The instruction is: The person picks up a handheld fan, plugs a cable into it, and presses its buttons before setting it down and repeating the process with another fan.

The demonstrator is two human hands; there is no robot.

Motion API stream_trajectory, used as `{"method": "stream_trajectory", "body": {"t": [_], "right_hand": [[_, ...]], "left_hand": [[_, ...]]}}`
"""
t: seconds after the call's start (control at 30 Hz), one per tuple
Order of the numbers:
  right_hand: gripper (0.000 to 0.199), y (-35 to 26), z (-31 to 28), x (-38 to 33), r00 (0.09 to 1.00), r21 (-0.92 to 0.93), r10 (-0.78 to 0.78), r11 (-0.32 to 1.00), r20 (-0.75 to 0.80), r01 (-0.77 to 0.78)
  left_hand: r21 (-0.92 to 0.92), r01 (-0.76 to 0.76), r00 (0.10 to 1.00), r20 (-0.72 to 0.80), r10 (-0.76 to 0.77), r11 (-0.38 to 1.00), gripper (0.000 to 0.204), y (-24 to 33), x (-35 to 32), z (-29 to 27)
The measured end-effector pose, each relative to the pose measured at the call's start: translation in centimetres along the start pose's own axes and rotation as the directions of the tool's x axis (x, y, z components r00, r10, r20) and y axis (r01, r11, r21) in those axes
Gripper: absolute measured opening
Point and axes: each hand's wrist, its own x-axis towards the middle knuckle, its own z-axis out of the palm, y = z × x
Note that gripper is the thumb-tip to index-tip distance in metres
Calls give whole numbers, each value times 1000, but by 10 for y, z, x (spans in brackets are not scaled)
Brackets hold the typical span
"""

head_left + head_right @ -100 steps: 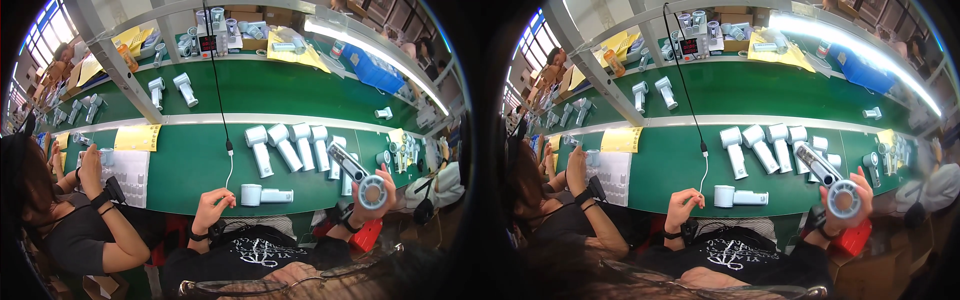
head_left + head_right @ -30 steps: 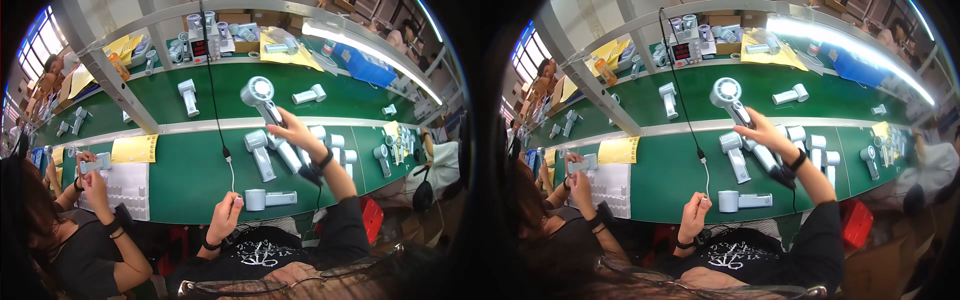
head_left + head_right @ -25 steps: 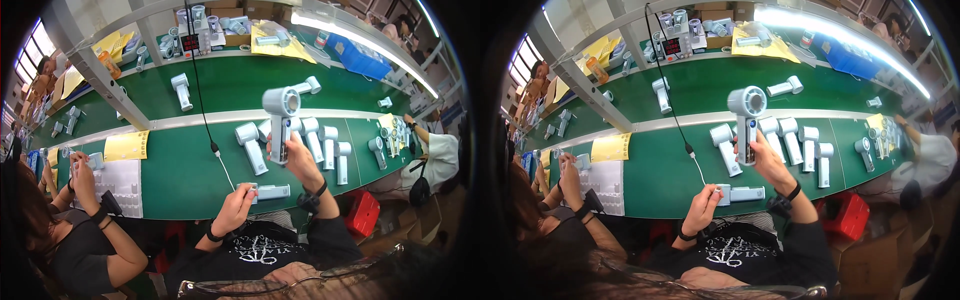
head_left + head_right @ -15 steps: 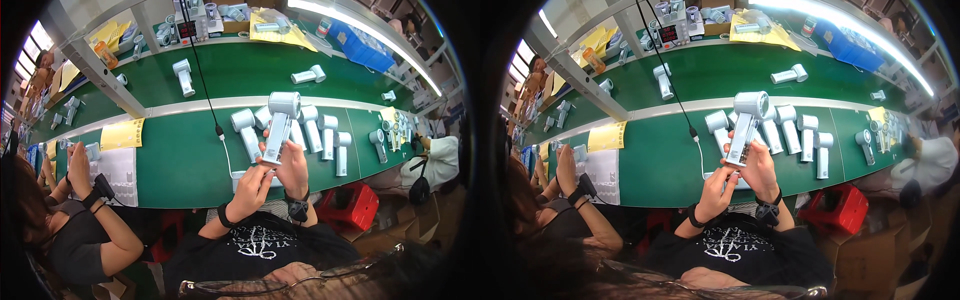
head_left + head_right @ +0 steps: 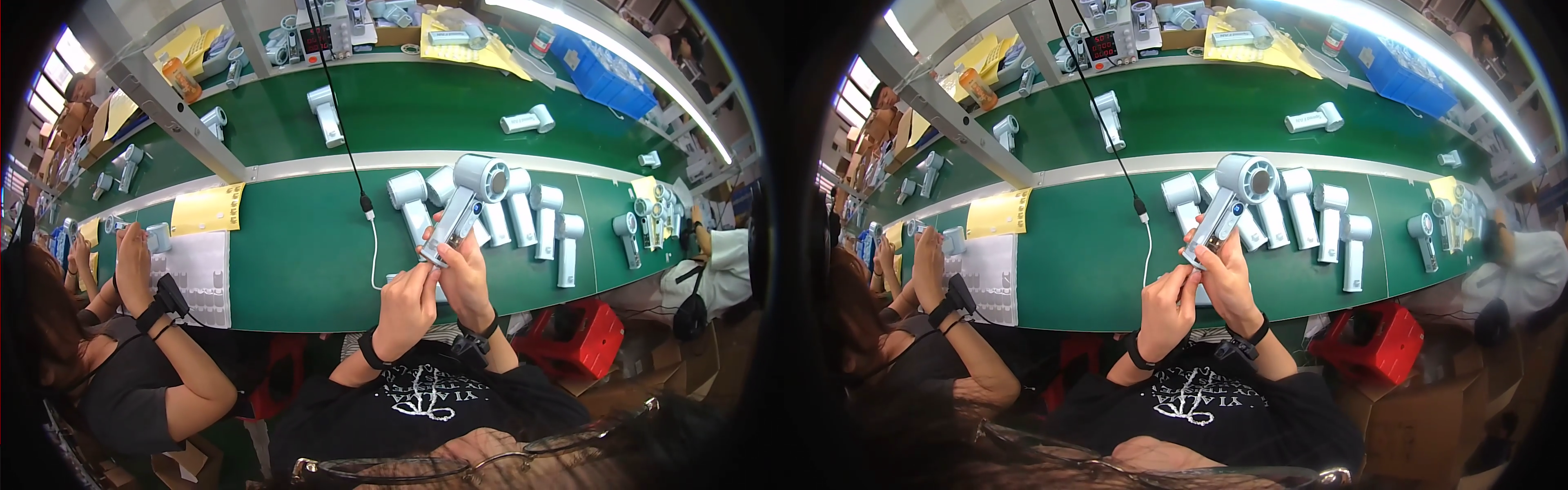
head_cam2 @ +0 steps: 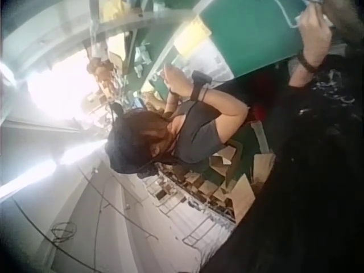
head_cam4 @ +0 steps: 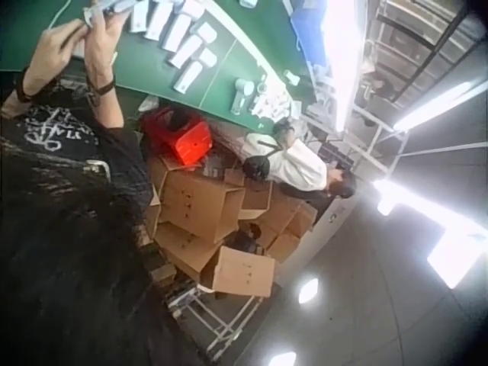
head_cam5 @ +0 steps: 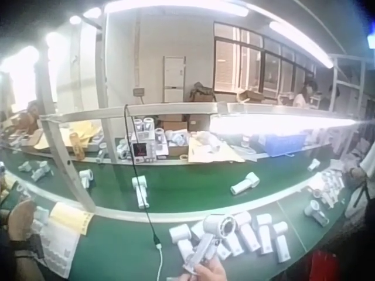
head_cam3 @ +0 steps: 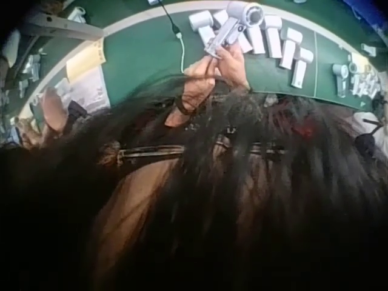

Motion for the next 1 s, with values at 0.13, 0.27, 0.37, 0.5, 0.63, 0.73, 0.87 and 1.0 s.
{"method": "stream_trajectory", "body": {"t": [0.13,0.27,0.37,0.5,0.63,0.73,0.87,1.0], "right_hand": [[50,6,2,-2,998,-76,-41,996,-45,38],[51,15,6,-4,994,-125,-94,988,-54,87],[52,19,7,-7,978,-150,-200,970,-56,190],[53,9,4,-11,986,-208,-167,963,25,169],[60,9,6,-15,957,-232,-287,928,51,291],[76,5,-1,-19,959,-328,-256,901,125,283],[94,-33,-44,-23,953,-899,-73,318,294,302],[103,-60,-49,1,929,-843,-297,421,219,334]], "left_hand": [[11,35,997,73,-36,999,5,-5,2,-6],[-93,166,977,150,-151,982,6,-8,0,-11],[-150,240,960,180,-212,959,7,-9,0,-16],[-264,288,931,300,-205,920,9,-14,3,-23],[-197,58,993,113,-36,979,10,-21,1,-25],[-404,79,992,118,-34,911,11,-30,-1,-27],[-610,144,989,117,-92,779,13,-33,-8,-41],[-629,280,957,245,-157,725,16,-42,-15,-48]]}}
